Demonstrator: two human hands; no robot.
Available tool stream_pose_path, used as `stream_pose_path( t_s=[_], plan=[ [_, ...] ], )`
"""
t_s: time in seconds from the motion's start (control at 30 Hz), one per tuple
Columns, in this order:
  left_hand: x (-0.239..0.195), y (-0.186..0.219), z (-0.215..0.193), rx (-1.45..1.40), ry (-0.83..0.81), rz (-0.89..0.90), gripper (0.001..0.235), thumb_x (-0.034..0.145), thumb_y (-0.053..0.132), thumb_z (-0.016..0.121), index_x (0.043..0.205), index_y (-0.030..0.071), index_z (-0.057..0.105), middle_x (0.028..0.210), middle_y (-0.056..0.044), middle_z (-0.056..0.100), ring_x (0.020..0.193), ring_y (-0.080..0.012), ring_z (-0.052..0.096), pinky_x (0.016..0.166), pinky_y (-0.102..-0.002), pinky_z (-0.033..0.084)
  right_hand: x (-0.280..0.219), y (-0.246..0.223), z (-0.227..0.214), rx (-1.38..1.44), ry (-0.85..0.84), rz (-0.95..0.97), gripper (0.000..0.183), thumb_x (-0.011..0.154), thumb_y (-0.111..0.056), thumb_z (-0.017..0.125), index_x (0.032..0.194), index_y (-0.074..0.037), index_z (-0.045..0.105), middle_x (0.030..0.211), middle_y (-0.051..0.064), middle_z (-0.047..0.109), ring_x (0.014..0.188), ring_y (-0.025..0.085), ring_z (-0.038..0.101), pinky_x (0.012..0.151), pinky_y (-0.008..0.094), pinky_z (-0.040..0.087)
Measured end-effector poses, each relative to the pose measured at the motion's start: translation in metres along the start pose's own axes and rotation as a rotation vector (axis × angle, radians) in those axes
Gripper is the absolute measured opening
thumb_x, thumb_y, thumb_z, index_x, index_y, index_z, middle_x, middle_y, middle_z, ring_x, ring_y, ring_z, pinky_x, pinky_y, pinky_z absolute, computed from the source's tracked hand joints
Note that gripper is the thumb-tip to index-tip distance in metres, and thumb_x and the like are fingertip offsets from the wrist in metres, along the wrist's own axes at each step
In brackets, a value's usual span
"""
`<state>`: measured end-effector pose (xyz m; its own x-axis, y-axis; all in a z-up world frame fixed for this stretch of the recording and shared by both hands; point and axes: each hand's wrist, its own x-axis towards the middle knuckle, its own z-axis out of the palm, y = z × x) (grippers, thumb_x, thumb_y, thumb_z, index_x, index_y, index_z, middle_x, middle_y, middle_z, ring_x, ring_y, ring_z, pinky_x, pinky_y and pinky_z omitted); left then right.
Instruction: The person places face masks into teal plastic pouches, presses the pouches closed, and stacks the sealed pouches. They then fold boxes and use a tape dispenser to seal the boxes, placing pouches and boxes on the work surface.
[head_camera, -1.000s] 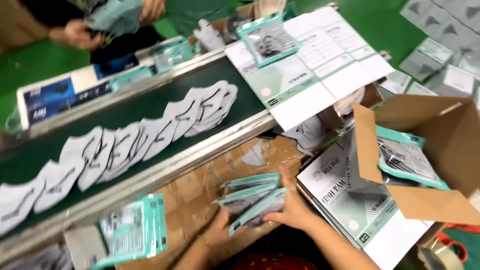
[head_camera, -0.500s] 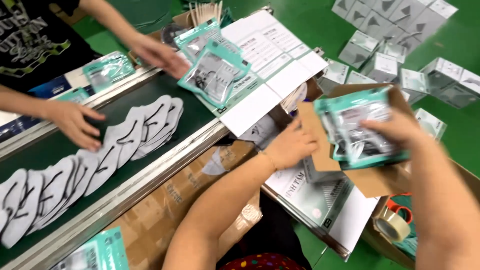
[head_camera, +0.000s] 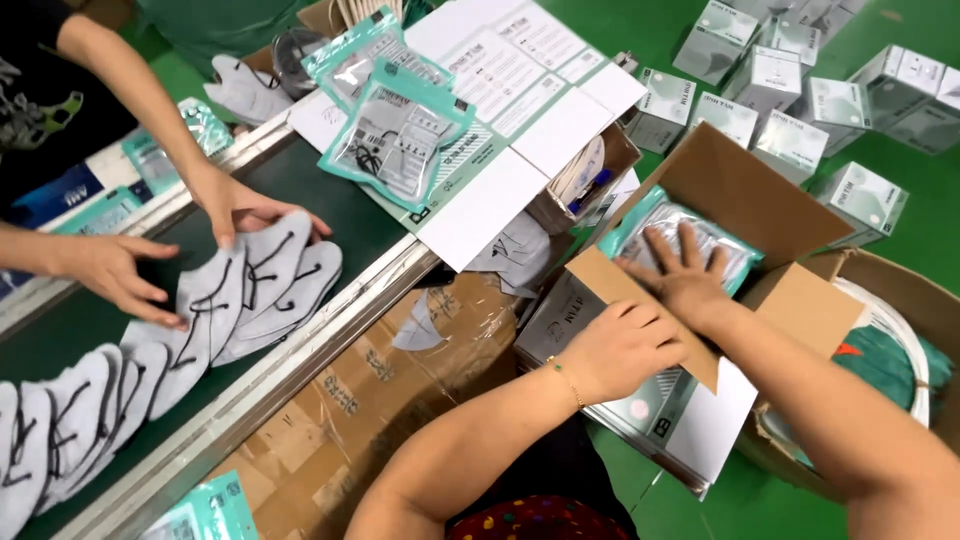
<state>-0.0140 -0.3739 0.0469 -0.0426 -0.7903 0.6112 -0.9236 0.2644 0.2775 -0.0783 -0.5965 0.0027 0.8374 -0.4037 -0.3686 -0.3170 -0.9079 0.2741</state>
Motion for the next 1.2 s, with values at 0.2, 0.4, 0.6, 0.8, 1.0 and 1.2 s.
stream_pose_path(
  t_s=[0.2, 0.4, 0.6, 0.8, 1.0, 1.2],
  plan=[
    [-0.026, -0.006, 0.008, -0.117, -0.004, -0.026, 0.035, 0.086, 0.025, 0.065, 0.12, 0.018, 0.064, 0.123, -0.003, 0.062, 0.124, -0.0256, 0.056, 0.111, -0.042, 0.045, 0.035, 0.034, 0.041, 0.295, -0.068, -0.168, 0.111, 0.059, -0.062, 0.082, 0.155, -0.052, 0.028, 0.171, 0.004, -0.024, 0.148, 0.044, -0.031, 0.102, 0.082, -0.003],
    [-0.09, -0.099, -0.09, -0.235, 0.706, -0.752, 0.057, 0.093, 0.021, 0.073, 0.145, 0.008, 0.053, 0.143, -0.018, 0.054, 0.136, -0.0342, 0.053, 0.12, -0.044, 0.042, 0.042, 0.109, -0.018, 0.285, 0.346, -0.144, 0.043, 0.092, -0.048, 0.072, 0.128, -0.024, 0.073, 0.126, 0.006, 0.076, 0.117, 0.021, 0.073, 0.105, 0.028, 0.054],
    [-0.115, -0.268, -0.143, 0.376, 0.773, -0.847, 0.065, 0.096, 0.023, 0.068, 0.15, -0.002, 0.042, 0.157, -0.029, 0.037, 0.148, -0.0482, 0.031, 0.122, -0.053, 0.027, 0.067, -0.124, -0.27, 1.231, -0.176, -0.116, 0.091, 0.095, -0.051, 0.066, 0.172, -0.023, 0.026, 0.15, 0.015, 0.061, 0.127, 0.028, 0.06, 0.078, 0.061, 0.053],
    [-0.107, -0.313, -0.142, -0.308, 0.502, -1.512, 0.055, 0.086, 0.038, 0.068, 0.131, 0.008, 0.063, 0.135, -0.021, 0.069, 0.128, -0.0367, 0.062, 0.108, -0.043, 0.047, 0.309, -0.233, -0.15, 1.822, 0.406, 0.249, 0.127, 0.071, -0.016, 0.096, 0.157, -0.002, 0.005, 0.147, 0.022, 0.05, 0.128, 0.031, 0.055, 0.102, 0.042, 0.049],
    [-0.1, -0.309, -0.154, -0.336, 0.757, -1.221, 0.049, 0.092, 0.034, 0.072, 0.125, 0.001, 0.06, 0.132, -0.024, 0.065, 0.121, -0.0354, 0.061, 0.102, -0.041, 0.048, 0.334, -0.205, -0.25, 1.374, 0.603, -0.347, 0.078, 0.094, -0.021, 0.089, 0.159, -0.001, 0.051, 0.128, 0.023, 0.075, 0.11, 0.027, 0.073, 0.091, 0.033, 0.059],
    [-0.113, -0.351, -0.149, -0.74, 0.831, -1.285, 0.062, 0.093, 0.036, 0.066, 0.142, 0.006, 0.045, 0.123, -0.018, 0.064, 0.11, -0.0227, 0.06, 0.093, -0.038, 0.049, 0.401, -0.22, -0.236, 0.975, 0.37, -0.129, 0.096, 0.079, -0.042, 0.098, 0.147, 0.0, 0.045, 0.125, 0.03, 0.065, 0.109, 0.033, 0.066, 0.09, 0.04, 0.054]
  ],
)
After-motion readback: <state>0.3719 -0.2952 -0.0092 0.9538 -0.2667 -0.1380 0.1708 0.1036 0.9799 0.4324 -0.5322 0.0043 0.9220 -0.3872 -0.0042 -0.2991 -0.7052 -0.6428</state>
